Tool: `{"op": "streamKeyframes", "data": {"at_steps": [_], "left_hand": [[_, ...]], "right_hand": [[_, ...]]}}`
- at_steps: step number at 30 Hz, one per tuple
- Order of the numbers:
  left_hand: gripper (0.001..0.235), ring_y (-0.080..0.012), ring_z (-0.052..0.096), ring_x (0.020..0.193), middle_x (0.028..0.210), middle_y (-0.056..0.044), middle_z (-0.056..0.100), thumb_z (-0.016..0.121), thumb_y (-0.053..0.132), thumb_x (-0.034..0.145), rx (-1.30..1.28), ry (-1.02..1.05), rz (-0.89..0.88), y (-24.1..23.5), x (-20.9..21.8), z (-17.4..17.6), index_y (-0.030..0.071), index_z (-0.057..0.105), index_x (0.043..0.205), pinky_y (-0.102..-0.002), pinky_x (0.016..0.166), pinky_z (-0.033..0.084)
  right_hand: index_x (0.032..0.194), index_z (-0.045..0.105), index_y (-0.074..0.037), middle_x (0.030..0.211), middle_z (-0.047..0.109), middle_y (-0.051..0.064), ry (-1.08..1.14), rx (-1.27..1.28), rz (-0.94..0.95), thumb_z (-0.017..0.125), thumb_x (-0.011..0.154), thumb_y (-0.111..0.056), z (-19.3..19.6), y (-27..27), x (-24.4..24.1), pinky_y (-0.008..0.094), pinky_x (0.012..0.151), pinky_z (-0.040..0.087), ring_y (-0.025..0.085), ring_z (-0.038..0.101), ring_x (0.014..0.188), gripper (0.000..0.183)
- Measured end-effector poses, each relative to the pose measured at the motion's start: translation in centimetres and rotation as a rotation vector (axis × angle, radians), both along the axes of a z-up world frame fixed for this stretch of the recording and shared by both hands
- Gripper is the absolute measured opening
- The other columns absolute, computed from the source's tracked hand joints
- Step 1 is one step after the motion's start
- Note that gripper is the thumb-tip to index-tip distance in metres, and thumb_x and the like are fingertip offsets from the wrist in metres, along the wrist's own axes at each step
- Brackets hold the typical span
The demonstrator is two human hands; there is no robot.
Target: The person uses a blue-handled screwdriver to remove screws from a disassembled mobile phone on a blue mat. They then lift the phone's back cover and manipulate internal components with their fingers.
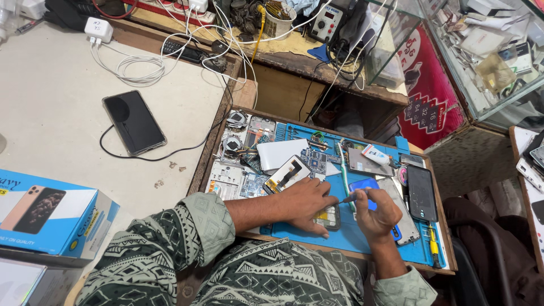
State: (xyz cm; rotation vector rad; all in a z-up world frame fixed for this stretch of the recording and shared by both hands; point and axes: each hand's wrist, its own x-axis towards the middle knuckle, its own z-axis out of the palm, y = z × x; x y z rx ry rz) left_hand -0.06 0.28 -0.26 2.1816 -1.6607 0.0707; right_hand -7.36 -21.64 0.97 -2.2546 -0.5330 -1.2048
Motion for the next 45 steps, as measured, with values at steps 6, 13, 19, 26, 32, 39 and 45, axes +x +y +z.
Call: {"op": "streamKeyframes", "data": {"at_steps": [6,13,19,26,32,39,45], "left_hand": [[0.088,-0.0331,0.057,0.101,0.112,-0.018,0.057,0.072,0.071,0.076,0.005,0.000,-0.001,0.0,0.0,0.2,0.007,0.061,0.135,-0.047,0.088,0.047],[0.088,-0.0332,0.057,0.101,0.110,-0.017,0.057,0.073,0.072,0.075,-0.018,0.009,-0.003,0.0,0.0,0.1,0.007,0.063,0.133,-0.047,0.088,0.047],[0.088,-0.0329,0.057,0.101,0.110,-0.017,0.058,0.072,0.072,0.075,-0.014,-0.009,0.000,-0.1,0.0,0.0,0.007,0.063,0.133,-0.047,0.088,0.047],[0.089,-0.0325,0.057,0.100,0.110,-0.018,0.057,0.071,0.073,0.076,0.017,-0.010,0.001,-0.1,0.0,0.3,0.007,0.061,0.134,-0.047,0.088,0.047],[0.088,-0.0327,0.057,0.100,0.110,-0.017,0.057,0.072,0.073,0.076,-0.006,-0.011,0.002,0.0,0.0,0.2,0.007,0.062,0.134,-0.046,0.087,0.048],[0.089,-0.0331,0.056,0.100,0.110,-0.016,0.057,0.072,0.072,0.074,-0.041,-0.010,0.008,0.0,-0.2,0.0,0.008,0.062,0.135,-0.046,0.087,0.047],[0.091,-0.0330,0.056,0.100,0.110,-0.016,0.056,0.072,0.073,0.075,-0.033,0.001,0.005,0.0,0.0,-0.1,0.007,0.061,0.137,-0.046,0.086,0.047]], "right_hand": [[0.107,0.060,0.001,0.080,0.072,0.012,-0.009,-0.036,0.034,0.073,0.099,-0.004,-0.1,-0.2,0.1,0.028,0.061,0.057,0.020,0.076,0.074,0.017],[0.106,0.060,0.002,0.080,0.072,0.012,-0.008,-0.016,0.036,0.070,0.100,-0.004,0.1,-0.1,0.2,0.028,0.060,0.056,0.019,0.075,0.072,0.014],[0.106,0.061,0.003,0.081,0.072,0.013,-0.004,-0.005,0.052,0.069,0.101,-0.003,-0.1,0.0,0.1,0.029,0.062,0.057,0.019,0.075,0.073,0.011],[0.108,0.059,0.002,0.081,0.073,0.012,-0.001,-0.014,0.053,0.072,0.099,-0.005,-0.5,-0.1,0.4,0.028,0.065,0.060,0.019,0.077,0.077,0.017],[0.109,0.059,0.001,0.082,0.074,0.013,0.011,0.013,0.047,0.071,0.100,-0.006,-0.7,-0.2,0.3,0.029,0.069,0.060,0.020,0.077,0.080,0.017],[0.112,0.055,-0.001,0.082,0.075,0.011,0.016,0.019,0.021,0.073,0.099,-0.009,-1.1,-0.4,0.2,0.029,0.068,0.060,0.019,0.077,0.079,0.023],[0.124,0.048,-0.002,0.088,0.074,0.010,0.039,0.071,0.071,0.074,0.099,-0.006,-1.5,-0.7,0.3,0.029,0.071,0.063,0.020,0.078,0.082,0.037]]}}
